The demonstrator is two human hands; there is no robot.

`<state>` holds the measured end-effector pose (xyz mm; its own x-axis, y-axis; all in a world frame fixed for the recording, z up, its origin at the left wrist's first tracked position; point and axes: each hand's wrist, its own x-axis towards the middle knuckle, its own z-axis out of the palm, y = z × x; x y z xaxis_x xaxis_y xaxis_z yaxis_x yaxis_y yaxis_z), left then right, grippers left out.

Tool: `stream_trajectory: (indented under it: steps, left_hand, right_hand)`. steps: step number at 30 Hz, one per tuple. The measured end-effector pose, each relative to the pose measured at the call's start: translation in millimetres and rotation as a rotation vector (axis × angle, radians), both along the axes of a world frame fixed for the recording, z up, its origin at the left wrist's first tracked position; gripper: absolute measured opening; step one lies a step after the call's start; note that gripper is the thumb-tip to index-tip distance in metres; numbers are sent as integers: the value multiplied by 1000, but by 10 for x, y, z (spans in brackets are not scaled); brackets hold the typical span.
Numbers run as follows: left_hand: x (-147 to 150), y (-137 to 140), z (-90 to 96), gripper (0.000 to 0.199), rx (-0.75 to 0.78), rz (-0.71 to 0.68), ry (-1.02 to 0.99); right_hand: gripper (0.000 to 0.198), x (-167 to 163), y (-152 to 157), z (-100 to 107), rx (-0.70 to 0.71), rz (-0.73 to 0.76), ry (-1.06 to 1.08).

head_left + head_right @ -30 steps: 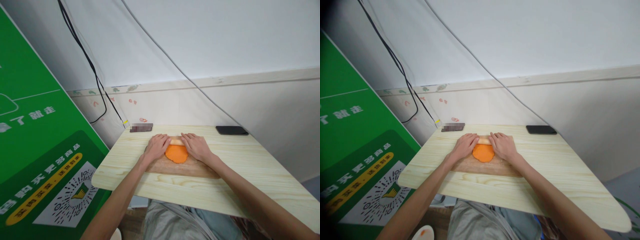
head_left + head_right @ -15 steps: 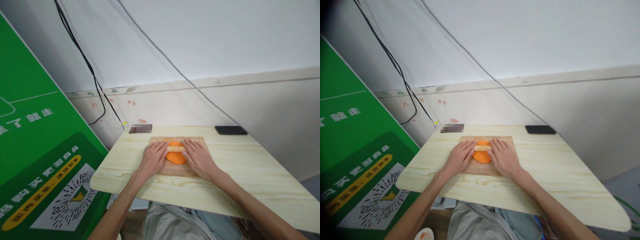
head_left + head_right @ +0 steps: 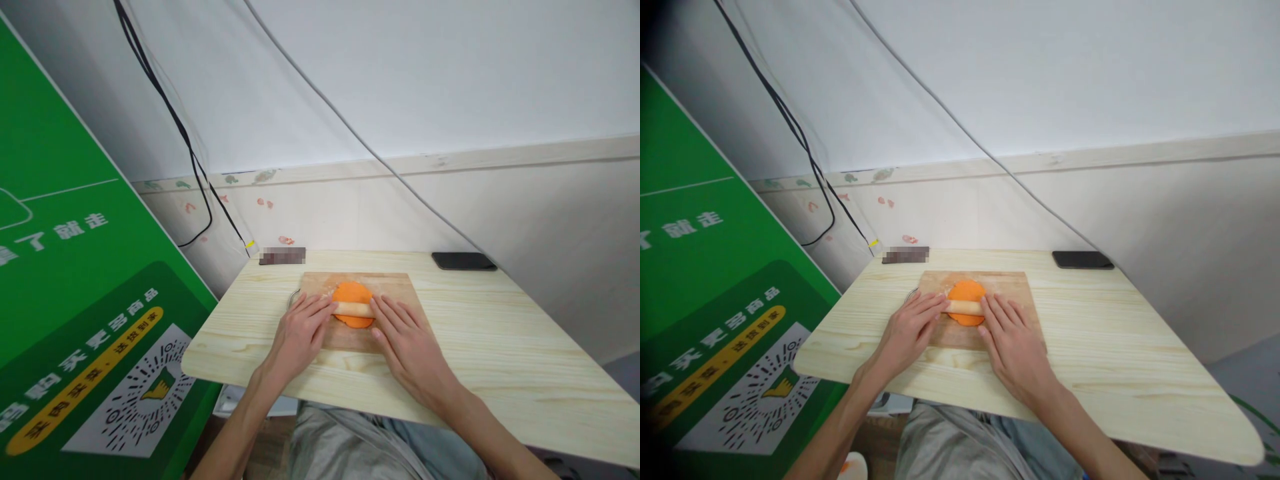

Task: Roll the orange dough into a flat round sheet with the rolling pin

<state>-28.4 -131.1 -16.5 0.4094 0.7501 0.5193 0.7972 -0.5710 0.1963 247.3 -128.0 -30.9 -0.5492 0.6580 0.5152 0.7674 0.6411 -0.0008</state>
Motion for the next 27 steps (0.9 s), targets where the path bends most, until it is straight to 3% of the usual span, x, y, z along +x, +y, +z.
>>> stream_trajectory:
  steps: [17,27]
  left_hand:
    - [59,-29,23,40,34,43,4]
    - [-49,64,-150,61,21,-13,-16]
  right_hand:
    - [45,-155,-289,-40,135,-67,105]
    - [47,-171,-337,-37,97,-81,108]
